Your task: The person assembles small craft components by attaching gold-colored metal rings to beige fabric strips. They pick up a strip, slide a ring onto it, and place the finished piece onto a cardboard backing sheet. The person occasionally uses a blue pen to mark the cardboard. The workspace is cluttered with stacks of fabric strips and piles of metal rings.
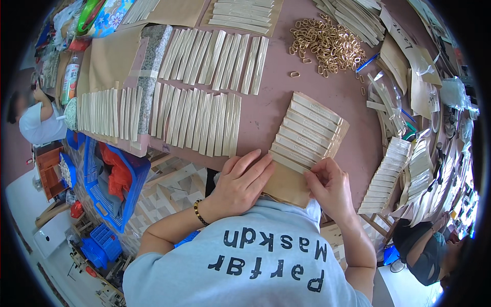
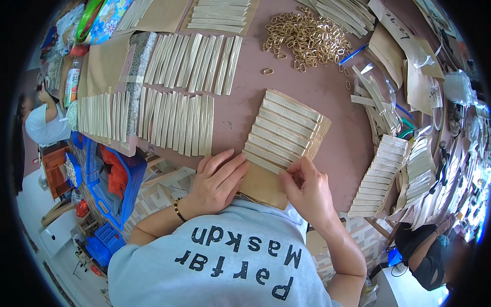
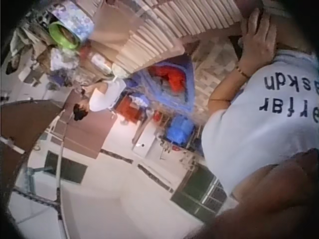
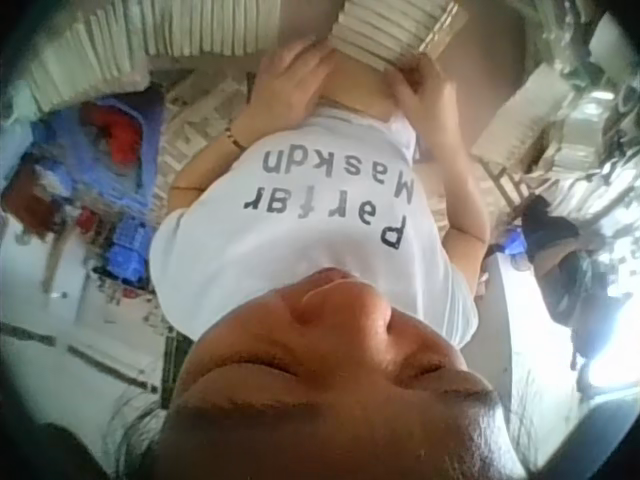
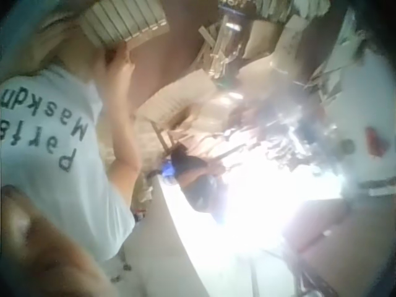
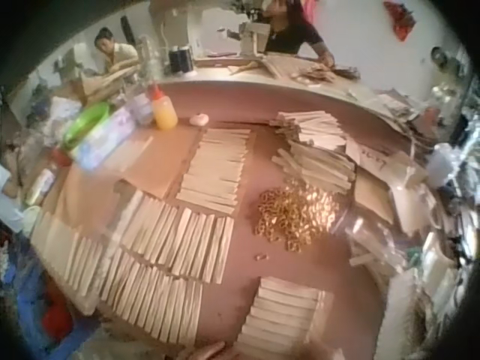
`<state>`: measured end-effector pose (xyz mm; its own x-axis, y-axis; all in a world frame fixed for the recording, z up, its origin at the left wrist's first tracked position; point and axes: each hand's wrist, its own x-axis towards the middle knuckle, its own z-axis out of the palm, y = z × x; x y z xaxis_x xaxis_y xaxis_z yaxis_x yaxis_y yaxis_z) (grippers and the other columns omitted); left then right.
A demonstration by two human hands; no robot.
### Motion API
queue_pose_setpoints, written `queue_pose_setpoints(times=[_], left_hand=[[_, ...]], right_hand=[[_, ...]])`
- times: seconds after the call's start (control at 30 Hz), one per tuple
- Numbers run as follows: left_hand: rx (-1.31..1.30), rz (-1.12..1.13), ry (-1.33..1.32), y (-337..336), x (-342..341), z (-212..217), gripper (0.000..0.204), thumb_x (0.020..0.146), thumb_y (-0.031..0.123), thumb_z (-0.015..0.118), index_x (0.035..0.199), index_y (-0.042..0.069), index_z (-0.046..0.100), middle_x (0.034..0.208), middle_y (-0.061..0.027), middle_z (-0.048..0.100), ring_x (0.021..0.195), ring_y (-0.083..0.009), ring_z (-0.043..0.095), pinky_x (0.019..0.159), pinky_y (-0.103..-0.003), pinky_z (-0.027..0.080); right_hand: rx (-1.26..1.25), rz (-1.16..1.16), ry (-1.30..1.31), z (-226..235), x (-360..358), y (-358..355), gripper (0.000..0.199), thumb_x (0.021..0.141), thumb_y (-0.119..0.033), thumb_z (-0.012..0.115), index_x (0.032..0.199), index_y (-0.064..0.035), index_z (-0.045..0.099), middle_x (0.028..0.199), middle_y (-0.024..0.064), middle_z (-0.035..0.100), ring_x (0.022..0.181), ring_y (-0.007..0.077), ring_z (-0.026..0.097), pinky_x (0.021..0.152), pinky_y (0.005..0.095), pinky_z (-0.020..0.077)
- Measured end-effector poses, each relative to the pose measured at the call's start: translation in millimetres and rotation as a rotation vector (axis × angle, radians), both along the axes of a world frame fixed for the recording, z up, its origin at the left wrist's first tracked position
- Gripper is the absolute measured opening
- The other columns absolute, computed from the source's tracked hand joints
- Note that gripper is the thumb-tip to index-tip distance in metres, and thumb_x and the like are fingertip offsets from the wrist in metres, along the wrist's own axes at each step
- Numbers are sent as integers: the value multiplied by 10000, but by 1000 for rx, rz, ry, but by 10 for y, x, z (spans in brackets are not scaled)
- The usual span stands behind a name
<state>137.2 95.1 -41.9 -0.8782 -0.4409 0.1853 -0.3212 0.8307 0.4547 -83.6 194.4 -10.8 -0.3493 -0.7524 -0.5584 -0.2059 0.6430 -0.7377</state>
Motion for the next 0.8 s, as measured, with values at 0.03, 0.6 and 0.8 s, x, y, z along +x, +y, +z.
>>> queue_pose_setpoints(times=[0.03, 0.6, 0.8], left_hand=[[-7, -7, -15, 3, -1, 1, 454, 785, 99, 684, 1227, 10, 637, 1330, -111, 574, 1234, -297, 498, 944, -431, 392], [-41, -66, -80, -8, -160, 25, 468, 825, 181, 650, 1257, 7, 604, 1332, -165, 476, 1286, -321, 430, 1011, -476, 378], [18, -22, -130, -95, -401, 77, 569, 851, 248, 670, 1338, -3, 518, 1467, -216, 379, 1325, -371, 390, 1054, -519, 333]], right_hand=[[-1, 2, 7, -10, -2, 1, 183, 880, -127, 667, 876, 20, 557, 644, 96, 650, 532, 110, 594, 513, 270, 469], [-95, 101, 239, -10, 13, 26, 200, 864, -143, 683, 899, -1, 547, 663, 157, 657, 586, 305, 683, 539, 381, 534], [-219, 82, 336, -78, -158, 37, 187, 863, -158, 700, 883, -21, 575, 673, 137, 666, 577, 290, 684, 524, 363, 533]])
